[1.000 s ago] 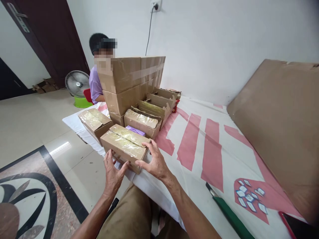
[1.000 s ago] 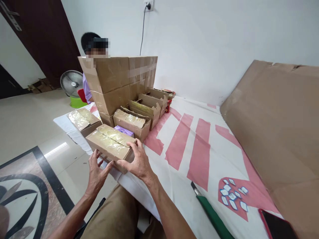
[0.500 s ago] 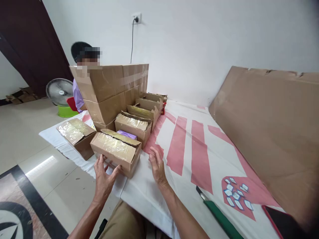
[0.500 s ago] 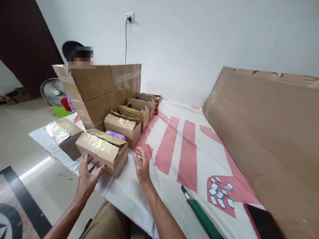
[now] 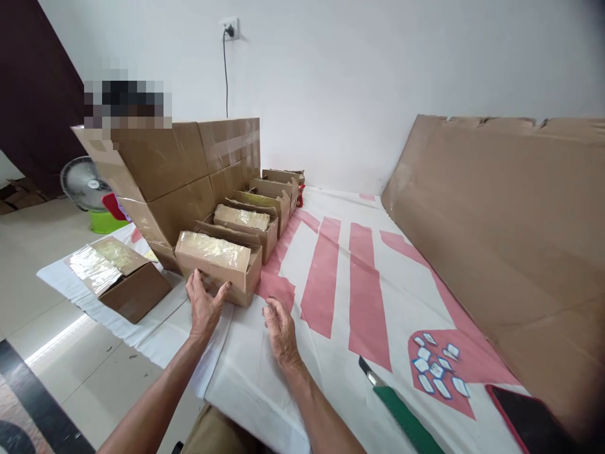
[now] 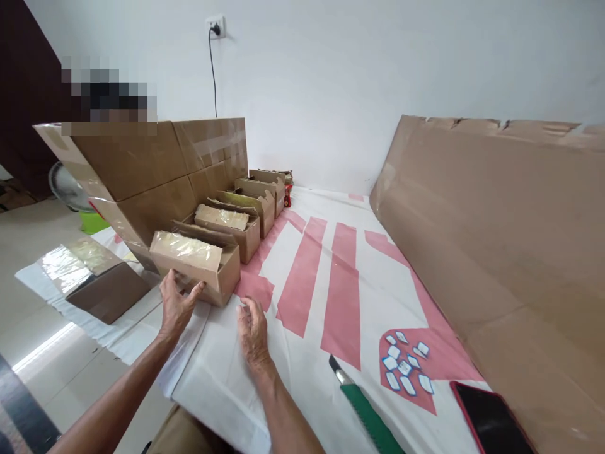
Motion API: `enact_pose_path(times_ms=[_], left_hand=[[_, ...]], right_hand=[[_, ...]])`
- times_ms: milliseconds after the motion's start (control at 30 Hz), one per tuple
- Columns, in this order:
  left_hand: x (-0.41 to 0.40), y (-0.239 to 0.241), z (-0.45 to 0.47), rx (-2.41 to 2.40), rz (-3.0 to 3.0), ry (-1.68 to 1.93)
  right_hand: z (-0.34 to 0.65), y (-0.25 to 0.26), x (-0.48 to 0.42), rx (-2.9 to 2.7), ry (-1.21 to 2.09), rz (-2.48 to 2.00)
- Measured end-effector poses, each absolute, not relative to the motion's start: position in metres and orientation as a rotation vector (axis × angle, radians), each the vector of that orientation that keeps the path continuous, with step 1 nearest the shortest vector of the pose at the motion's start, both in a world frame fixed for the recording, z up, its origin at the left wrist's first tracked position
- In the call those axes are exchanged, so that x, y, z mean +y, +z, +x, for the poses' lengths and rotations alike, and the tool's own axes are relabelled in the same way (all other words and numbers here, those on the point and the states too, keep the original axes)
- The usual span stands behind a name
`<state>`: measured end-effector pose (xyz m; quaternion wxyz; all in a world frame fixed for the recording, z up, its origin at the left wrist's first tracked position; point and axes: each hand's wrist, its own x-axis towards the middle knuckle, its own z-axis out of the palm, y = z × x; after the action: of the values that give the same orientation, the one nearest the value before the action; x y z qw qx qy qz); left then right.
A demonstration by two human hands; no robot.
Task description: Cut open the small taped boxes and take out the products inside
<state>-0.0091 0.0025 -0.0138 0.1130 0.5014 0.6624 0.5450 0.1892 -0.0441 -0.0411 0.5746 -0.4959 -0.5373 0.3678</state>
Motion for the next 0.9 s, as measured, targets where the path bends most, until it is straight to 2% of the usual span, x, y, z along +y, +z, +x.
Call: enact_pose_path(times_ms=[533, 900], left_hand=[[-0.037, -0.016, -0.029, 1.863, 1.432, 1.65], [-0.023, -0.007, -0.028, 1.918, 1.747, 1.702]], right_hand=[[0.19, -0.04, -0.045, -1.268, 0.884, -1.173], [0.188, -0.044, -0.042, -1.265, 0.863, -1.189]])
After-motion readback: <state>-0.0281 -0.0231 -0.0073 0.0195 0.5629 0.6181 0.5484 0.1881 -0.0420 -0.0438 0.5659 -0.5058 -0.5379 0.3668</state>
